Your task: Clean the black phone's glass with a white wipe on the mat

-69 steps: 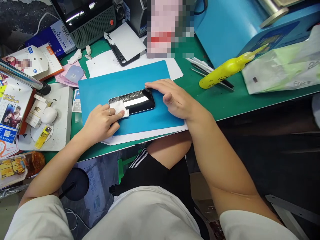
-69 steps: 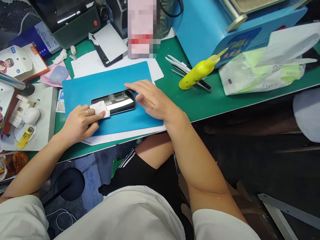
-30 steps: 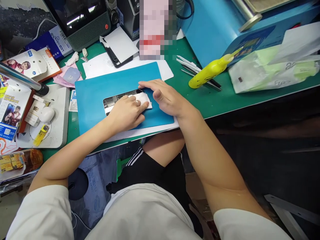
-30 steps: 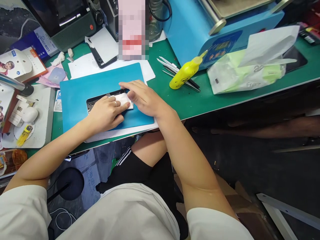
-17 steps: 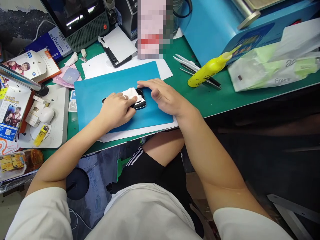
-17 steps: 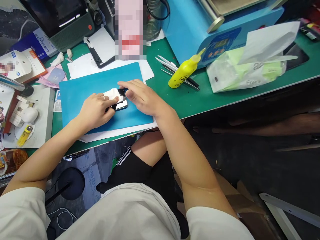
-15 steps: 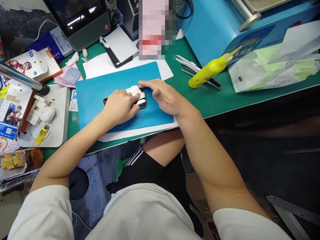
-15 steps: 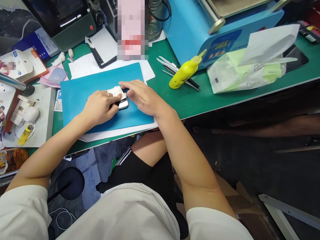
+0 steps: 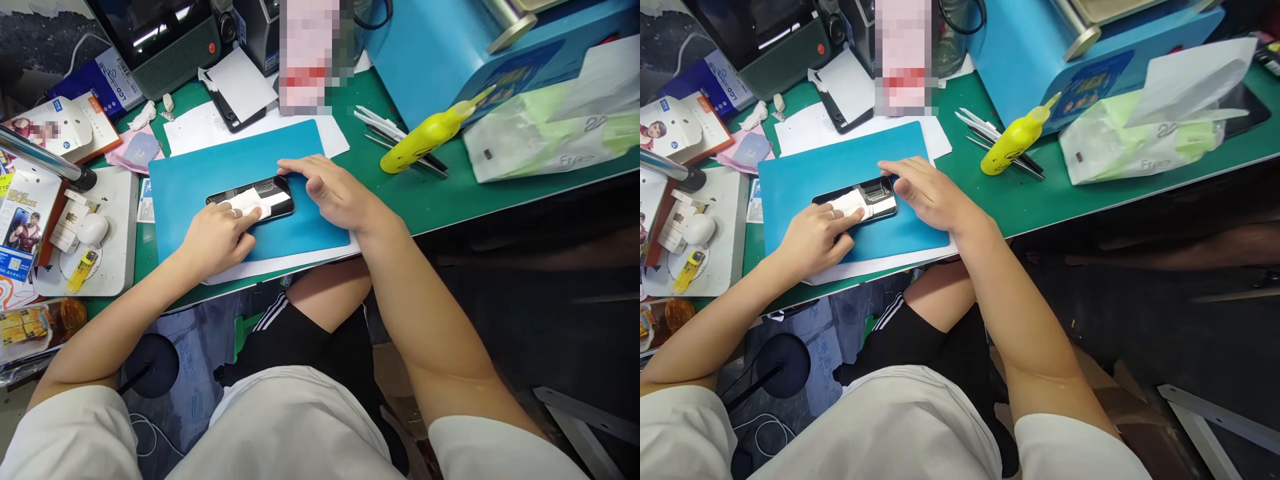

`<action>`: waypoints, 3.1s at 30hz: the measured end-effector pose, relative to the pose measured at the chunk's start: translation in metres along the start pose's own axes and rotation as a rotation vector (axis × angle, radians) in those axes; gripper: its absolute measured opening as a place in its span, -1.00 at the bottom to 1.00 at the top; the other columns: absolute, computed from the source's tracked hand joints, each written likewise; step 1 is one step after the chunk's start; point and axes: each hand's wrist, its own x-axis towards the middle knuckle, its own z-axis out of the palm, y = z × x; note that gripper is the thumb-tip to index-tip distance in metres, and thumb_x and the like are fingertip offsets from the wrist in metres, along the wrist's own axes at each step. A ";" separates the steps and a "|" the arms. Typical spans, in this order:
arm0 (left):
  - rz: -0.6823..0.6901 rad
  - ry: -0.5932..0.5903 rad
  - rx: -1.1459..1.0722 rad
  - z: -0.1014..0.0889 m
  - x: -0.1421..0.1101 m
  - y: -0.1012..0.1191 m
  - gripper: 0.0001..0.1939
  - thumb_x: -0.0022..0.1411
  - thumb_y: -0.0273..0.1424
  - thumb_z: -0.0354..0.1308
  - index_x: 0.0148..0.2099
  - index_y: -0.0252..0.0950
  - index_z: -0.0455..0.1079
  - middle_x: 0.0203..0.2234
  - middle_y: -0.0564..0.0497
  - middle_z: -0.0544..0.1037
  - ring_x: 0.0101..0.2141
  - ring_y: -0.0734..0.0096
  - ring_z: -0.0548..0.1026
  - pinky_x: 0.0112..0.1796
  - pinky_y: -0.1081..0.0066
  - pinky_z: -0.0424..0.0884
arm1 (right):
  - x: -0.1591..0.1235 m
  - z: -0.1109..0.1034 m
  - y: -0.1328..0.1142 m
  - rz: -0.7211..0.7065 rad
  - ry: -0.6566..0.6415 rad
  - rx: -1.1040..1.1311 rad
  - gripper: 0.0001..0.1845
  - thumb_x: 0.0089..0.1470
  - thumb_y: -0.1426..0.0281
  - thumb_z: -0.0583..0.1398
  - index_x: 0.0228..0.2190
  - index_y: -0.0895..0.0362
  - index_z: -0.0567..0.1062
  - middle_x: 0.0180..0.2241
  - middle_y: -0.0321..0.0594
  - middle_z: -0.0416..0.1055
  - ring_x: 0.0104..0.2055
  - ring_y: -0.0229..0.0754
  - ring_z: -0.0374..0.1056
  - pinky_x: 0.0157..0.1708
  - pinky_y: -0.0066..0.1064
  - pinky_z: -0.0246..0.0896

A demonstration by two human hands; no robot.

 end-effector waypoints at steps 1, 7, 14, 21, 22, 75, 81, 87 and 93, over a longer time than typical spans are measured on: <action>-0.010 -0.003 -0.003 0.000 0.000 -0.001 -0.45 0.41 -0.37 -0.06 0.34 -0.33 0.47 -0.34 -0.16 0.67 -0.24 0.06 0.55 -0.25 0.18 0.33 | 0.000 0.000 0.000 0.000 0.001 -0.002 0.01 0.27 -0.36 -0.22 0.32 -0.02 0.48 0.21 -0.05 0.55 0.31 0.25 0.36 0.37 0.26 0.20; -0.074 0.034 -0.033 0.000 0.040 0.005 -0.51 0.43 -0.38 -0.09 0.21 -0.30 0.56 -0.28 -0.20 0.69 -0.19 0.01 0.59 -0.21 0.15 0.33 | 0.000 0.001 0.001 0.007 0.016 0.006 0.02 0.26 -0.39 -0.20 0.32 -0.01 0.48 0.20 -0.06 0.57 0.30 0.25 0.37 0.38 0.25 0.19; -0.086 0.050 -0.054 0.000 0.040 0.005 -0.49 0.40 -0.39 -0.09 0.20 -0.32 0.56 -0.25 -0.23 0.69 -0.17 -0.02 0.59 -0.18 0.12 0.36 | -0.001 0.001 0.000 0.034 0.005 0.014 0.00 0.26 -0.40 -0.20 0.33 -0.09 0.47 0.20 -0.13 0.57 0.32 0.23 0.37 0.39 0.23 0.19; -0.105 0.080 -0.093 0.001 0.020 -0.005 -0.49 0.37 -0.40 -0.09 0.17 -0.26 0.61 -0.31 -0.18 0.69 -0.24 0.07 0.57 -0.22 0.17 0.35 | 0.000 -0.001 -0.002 0.018 -0.011 0.000 0.02 0.27 -0.37 -0.21 0.34 -0.02 0.46 0.23 -0.07 0.55 0.33 0.22 0.36 0.38 0.20 0.20; -0.107 0.076 -0.099 0.001 0.027 -0.003 -0.50 0.38 -0.40 -0.10 0.13 -0.27 0.63 -0.30 -0.18 0.69 -0.25 0.07 0.58 -0.22 0.17 0.35 | 0.000 -0.001 -0.002 0.018 -0.014 -0.002 0.02 0.27 -0.37 -0.21 0.34 -0.02 0.45 0.22 -0.07 0.55 0.32 0.22 0.36 0.38 0.22 0.19; -0.149 0.106 -0.056 0.002 -0.017 -0.027 -0.48 0.41 -0.39 -0.10 0.20 -0.20 0.60 -0.27 -0.16 0.67 -0.21 0.06 0.56 -0.21 0.17 0.40 | -0.001 0.000 0.003 0.023 -0.017 -0.033 -0.06 0.25 -0.37 -0.10 0.37 -0.13 0.41 0.25 -0.07 0.53 0.34 0.28 0.34 0.38 0.27 0.19; -0.177 0.250 -0.115 0.016 -0.042 -0.059 -0.59 0.56 -0.22 -0.03 0.11 -0.20 0.62 -0.12 -0.17 0.65 -0.12 0.10 0.56 -0.06 0.14 0.47 | -0.001 0.000 0.003 0.022 -0.019 -0.033 -0.04 0.27 -0.37 -0.10 0.38 -0.08 0.41 0.24 -0.08 0.54 0.33 0.28 0.36 0.37 0.25 0.22; -0.215 0.496 -0.229 0.030 -0.044 -0.067 -0.75 0.55 -0.27 0.08 -0.10 -0.19 0.57 -0.27 -0.05 0.64 -0.19 0.22 0.56 -0.10 0.22 0.46 | -0.003 0.002 0.001 0.036 0.004 -0.033 -0.07 0.28 -0.35 -0.08 0.36 -0.09 0.44 0.22 -0.12 0.56 0.32 0.26 0.38 0.35 0.20 0.28; -0.113 0.436 -0.372 0.030 -0.048 -0.058 -0.82 0.52 -0.37 0.12 -0.10 -0.22 0.56 -0.27 -0.04 0.65 -0.21 0.26 0.57 -0.08 0.23 0.46 | -0.005 0.003 0.002 0.043 0.006 -0.041 -0.11 0.28 -0.35 -0.08 0.36 -0.15 0.44 0.23 -0.15 0.55 0.31 0.27 0.40 0.35 0.24 0.28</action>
